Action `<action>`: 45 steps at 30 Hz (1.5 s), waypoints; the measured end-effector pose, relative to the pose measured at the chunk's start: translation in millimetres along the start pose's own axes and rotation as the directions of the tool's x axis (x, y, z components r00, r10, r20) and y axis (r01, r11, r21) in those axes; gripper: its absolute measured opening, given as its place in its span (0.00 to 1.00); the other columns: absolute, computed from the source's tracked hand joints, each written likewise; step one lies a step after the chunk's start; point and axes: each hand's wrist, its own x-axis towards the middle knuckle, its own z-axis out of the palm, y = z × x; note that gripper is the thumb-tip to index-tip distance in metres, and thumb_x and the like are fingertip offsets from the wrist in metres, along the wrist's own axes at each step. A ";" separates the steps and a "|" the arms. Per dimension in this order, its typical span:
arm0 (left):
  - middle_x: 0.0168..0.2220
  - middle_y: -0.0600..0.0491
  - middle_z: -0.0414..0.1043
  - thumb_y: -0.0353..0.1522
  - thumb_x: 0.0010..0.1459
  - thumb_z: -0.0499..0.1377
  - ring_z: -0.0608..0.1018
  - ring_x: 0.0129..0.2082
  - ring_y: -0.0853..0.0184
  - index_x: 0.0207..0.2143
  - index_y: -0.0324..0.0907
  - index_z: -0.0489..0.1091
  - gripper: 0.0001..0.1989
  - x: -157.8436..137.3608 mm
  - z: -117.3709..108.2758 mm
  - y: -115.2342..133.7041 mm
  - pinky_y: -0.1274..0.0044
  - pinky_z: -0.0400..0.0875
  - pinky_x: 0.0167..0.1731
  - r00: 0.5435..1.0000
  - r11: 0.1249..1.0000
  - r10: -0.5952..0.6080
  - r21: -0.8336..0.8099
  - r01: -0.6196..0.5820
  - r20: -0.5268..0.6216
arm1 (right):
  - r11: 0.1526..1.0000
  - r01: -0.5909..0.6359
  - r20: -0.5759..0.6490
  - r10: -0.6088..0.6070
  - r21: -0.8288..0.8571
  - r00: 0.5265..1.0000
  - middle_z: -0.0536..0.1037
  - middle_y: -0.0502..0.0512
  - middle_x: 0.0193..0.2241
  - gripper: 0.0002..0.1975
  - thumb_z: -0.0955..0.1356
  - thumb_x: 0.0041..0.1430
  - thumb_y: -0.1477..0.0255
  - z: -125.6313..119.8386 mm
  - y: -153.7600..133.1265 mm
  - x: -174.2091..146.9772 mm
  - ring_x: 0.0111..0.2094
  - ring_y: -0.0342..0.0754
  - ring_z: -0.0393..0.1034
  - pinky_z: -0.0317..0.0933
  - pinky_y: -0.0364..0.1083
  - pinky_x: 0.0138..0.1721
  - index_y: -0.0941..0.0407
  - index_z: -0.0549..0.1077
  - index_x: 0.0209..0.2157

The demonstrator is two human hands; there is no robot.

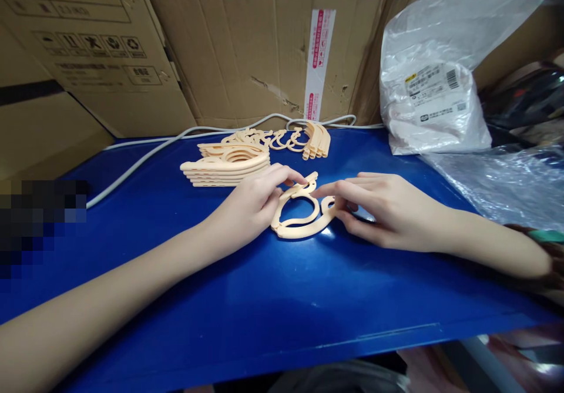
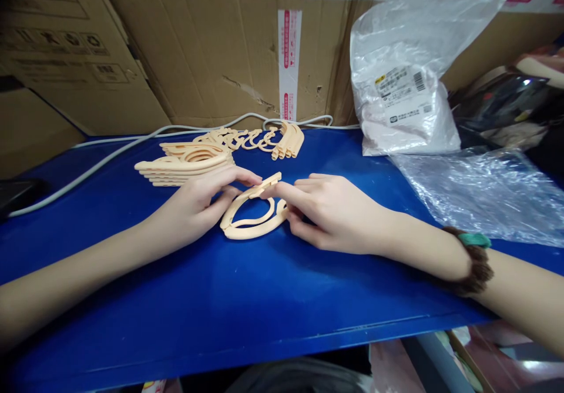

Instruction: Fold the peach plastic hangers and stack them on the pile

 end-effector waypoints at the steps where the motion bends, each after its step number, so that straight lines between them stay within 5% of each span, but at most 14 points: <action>1: 0.45 0.49 0.74 0.23 0.62 0.48 0.75 0.46 0.66 0.46 0.39 0.69 0.15 0.5 0.0 -0.8 0.73 0.69 0.46 1.000 1.000 0.005 -0.010 -0.005 0.006 | 1.000 -0.024 -0.003 0.024 0.000 1.000 0.76 0.53 0.29 0.18 0.61 0.65 0.74 -0.3 -0.4 0.3 0.31 0.47 0.69 0.59 0.45 0.35 0.58 0.66 0.56; 10: 0.48 0.49 0.73 0.22 0.59 0.49 0.74 0.49 0.65 0.47 0.41 0.68 0.16 0.5 2.6 -7.1 0.72 0.69 0.48 0.998 0.999 0.048 -0.008 -0.048 0.034 | 1.000 0.003 0.066 -0.004 0.011 0.998 0.75 0.58 0.34 0.17 0.60 0.69 0.64 -0.8 1.5 3.0 0.34 0.48 0.69 0.61 0.46 0.36 0.59 0.75 0.44; 23: 0.55 0.47 0.67 0.24 0.58 0.52 0.68 0.57 0.62 0.54 0.40 0.62 0.21 -1.5 2.0 0.4 0.67 0.62 0.59 0.990 0.994 0.103 0.027 -0.107 0.096 | 0.996 -0.080 0.092 0.075 0.046 0.993 0.77 0.58 0.37 0.14 0.64 0.67 0.65 -13.1 2.6 -0.7 0.36 0.48 0.72 0.64 0.46 0.37 0.56 0.79 0.42; 45: 0.59 0.48 0.64 0.26 0.51 0.61 0.65 0.61 0.60 0.57 0.42 0.59 0.30 -5.2 1.9 -0.3 0.67 0.57 0.62 0.980 0.991 0.129 0.001 -0.131 0.151 | 0.999 -0.038 0.137 0.043 -0.033 0.990 0.70 0.62 0.40 0.26 0.58 0.68 0.55 -6.0 -6.0 -4.4 0.40 0.54 0.67 0.64 0.55 0.43 0.55 0.70 0.57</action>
